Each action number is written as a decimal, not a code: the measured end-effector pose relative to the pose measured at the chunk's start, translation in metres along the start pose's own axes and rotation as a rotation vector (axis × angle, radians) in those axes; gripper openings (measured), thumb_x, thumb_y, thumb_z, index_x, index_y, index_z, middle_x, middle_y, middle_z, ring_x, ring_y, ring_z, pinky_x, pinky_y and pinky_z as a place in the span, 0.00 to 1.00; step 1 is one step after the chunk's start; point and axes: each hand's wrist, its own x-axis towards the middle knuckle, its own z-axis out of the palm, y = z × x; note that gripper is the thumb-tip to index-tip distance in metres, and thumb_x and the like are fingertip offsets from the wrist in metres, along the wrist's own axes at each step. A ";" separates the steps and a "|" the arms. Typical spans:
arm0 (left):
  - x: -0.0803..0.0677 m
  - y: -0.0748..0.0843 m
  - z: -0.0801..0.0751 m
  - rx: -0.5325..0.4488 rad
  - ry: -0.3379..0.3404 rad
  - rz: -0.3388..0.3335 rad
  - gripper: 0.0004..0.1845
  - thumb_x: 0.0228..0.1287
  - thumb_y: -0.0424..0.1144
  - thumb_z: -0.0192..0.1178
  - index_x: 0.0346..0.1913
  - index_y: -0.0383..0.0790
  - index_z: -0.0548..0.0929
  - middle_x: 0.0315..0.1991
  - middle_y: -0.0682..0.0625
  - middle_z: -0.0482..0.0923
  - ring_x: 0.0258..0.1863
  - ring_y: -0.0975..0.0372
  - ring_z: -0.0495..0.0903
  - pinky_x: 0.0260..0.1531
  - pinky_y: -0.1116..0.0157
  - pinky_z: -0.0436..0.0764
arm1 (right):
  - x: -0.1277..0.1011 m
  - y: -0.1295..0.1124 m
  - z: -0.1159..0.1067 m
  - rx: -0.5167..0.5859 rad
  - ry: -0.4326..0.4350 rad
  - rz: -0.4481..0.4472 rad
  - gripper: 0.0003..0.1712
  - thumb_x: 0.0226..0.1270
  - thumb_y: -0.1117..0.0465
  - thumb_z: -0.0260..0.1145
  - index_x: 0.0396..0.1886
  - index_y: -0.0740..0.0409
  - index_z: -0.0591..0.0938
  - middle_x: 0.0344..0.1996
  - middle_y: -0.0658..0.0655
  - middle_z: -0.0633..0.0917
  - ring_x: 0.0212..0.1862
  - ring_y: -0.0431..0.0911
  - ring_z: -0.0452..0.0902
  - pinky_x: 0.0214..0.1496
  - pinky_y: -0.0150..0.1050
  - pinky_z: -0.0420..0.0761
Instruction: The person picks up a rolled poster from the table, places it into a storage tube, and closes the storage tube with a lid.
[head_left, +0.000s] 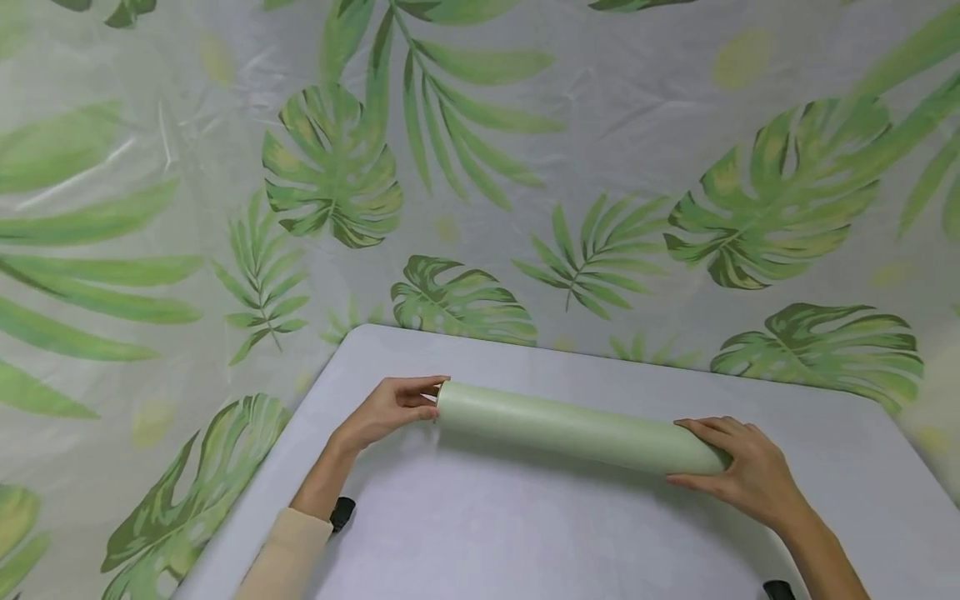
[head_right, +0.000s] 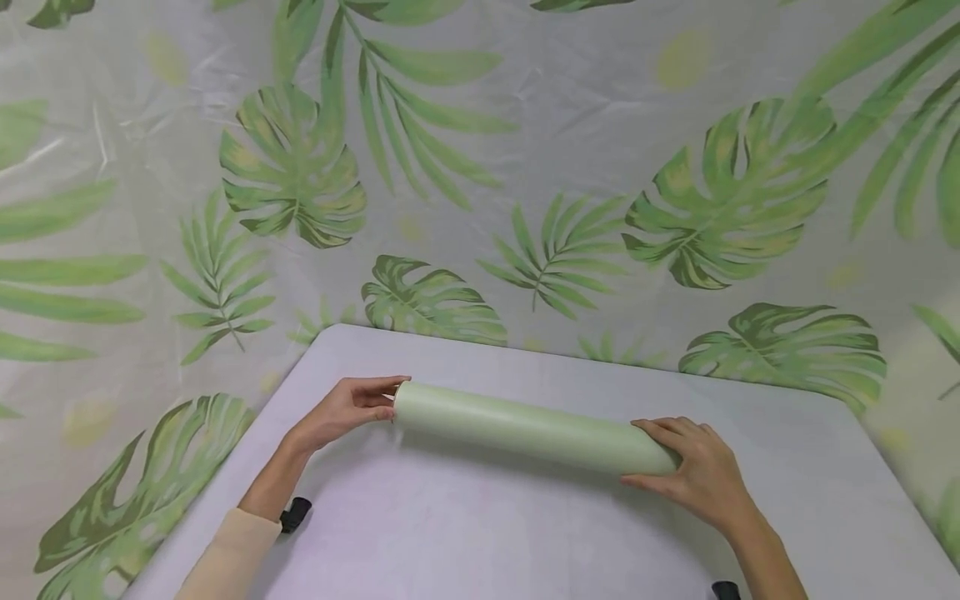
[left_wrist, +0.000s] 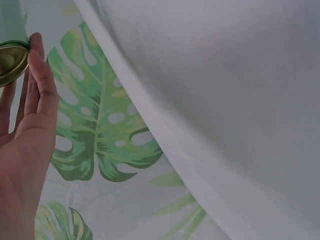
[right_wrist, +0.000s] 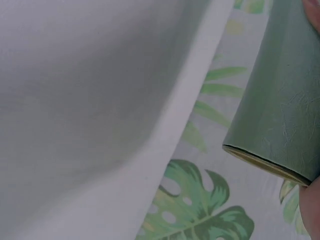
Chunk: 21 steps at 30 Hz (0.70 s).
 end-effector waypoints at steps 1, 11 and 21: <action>-0.001 0.000 -0.001 -0.001 -0.001 -0.004 0.31 0.71 0.35 0.67 0.74 0.39 0.73 0.66 0.35 0.78 0.54 0.62 0.87 0.53 0.65 0.85 | 0.001 -0.001 0.001 0.002 -0.004 -0.001 0.47 0.21 0.43 0.92 0.53 0.48 0.90 0.43 0.51 0.90 0.42 0.47 0.82 0.45 0.32 0.70; -0.005 -0.002 -0.003 0.046 0.001 -0.015 0.32 0.70 0.37 0.68 0.73 0.32 0.72 0.64 0.31 0.79 0.49 0.68 0.87 0.51 0.68 0.85 | 0.002 -0.002 0.005 0.027 -0.069 0.038 0.47 0.25 0.41 0.91 0.54 0.47 0.90 0.43 0.51 0.90 0.41 0.46 0.82 0.40 0.35 0.73; -0.004 -0.005 0.004 0.130 -0.023 -0.047 0.33 0.69 0.41 0.69 0.73 0.35 0.73 0.61 0.34 0.82 0.50 0.65 0.88 0.51 0.66 0.85 | -0.007 0.000 0.009 0.049 -0.130 0.095 0.45 0.28 0.40 0.91 0.54 0.46 0.90 0.45 0.50 0.90 0.44 0.45 0.81 0.40 0.41 0.77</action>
